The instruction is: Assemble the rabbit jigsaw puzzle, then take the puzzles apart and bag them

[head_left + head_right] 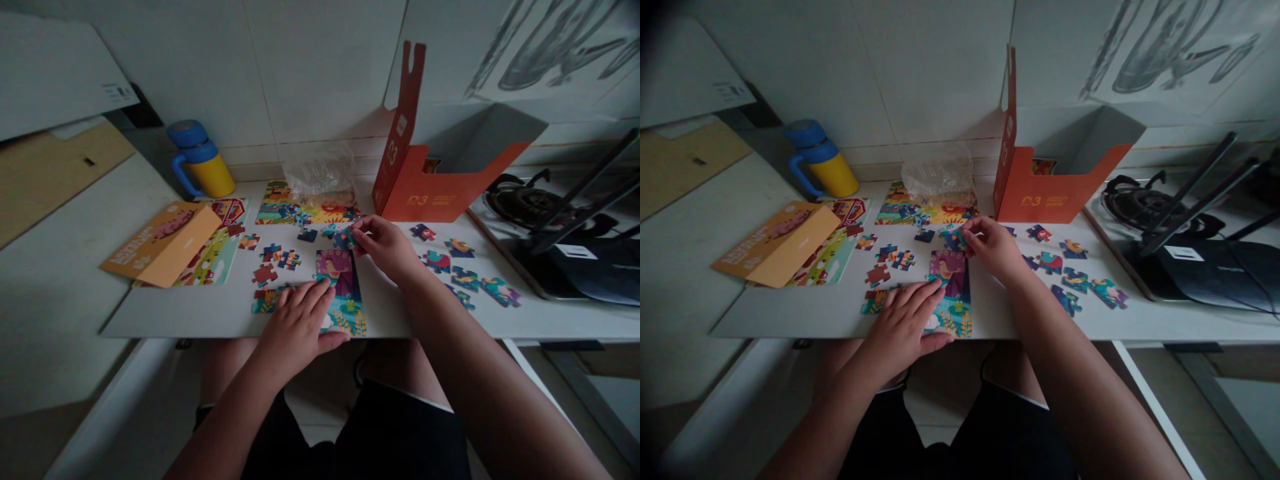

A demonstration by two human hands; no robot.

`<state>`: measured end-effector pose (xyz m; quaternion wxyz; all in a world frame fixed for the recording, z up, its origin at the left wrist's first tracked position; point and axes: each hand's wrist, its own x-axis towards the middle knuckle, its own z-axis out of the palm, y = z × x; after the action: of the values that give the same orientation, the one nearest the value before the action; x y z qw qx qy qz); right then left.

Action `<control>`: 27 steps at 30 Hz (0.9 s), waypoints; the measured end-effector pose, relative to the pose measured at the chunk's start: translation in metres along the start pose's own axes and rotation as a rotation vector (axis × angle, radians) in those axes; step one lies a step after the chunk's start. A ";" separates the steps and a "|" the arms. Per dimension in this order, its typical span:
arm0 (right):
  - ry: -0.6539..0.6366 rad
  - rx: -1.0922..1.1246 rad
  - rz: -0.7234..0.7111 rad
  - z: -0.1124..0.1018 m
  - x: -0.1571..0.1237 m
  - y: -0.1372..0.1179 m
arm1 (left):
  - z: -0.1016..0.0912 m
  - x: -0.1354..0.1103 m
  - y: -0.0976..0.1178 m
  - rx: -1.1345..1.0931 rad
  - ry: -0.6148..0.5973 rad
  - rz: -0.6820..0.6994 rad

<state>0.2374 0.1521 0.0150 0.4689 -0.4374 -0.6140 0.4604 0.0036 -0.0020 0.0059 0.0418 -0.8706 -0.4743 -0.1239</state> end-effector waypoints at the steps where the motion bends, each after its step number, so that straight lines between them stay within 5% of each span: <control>1: -0.014 0.038 0.009 0.000 0.000 0.000 | 0.000 0.000 0.000 -0.004 0.005 -0.001; 13: -0.073 0.086 0.005 0.001 -0.002 0.004 | -0.003 0.000 0.001 -0.131 0.077 -0.019; 21: -0.092 0.068 -0.027 0.001 0.000 0.011 | 0.011 -0.023 -0.009 -0.159 0.455 0.197; 27: -0.105 0.069 -0.014 0.001 -0.001 0.010 | 0.009 -0.021 -0.006 -0.145 0.380 0.170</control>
<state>0.2373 0.1527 0.0053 0.4539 -0.3918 -0.6246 0.5003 -0.0105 -0.0140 -0.0088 0.0779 -0.8691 -0.3726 -0.3158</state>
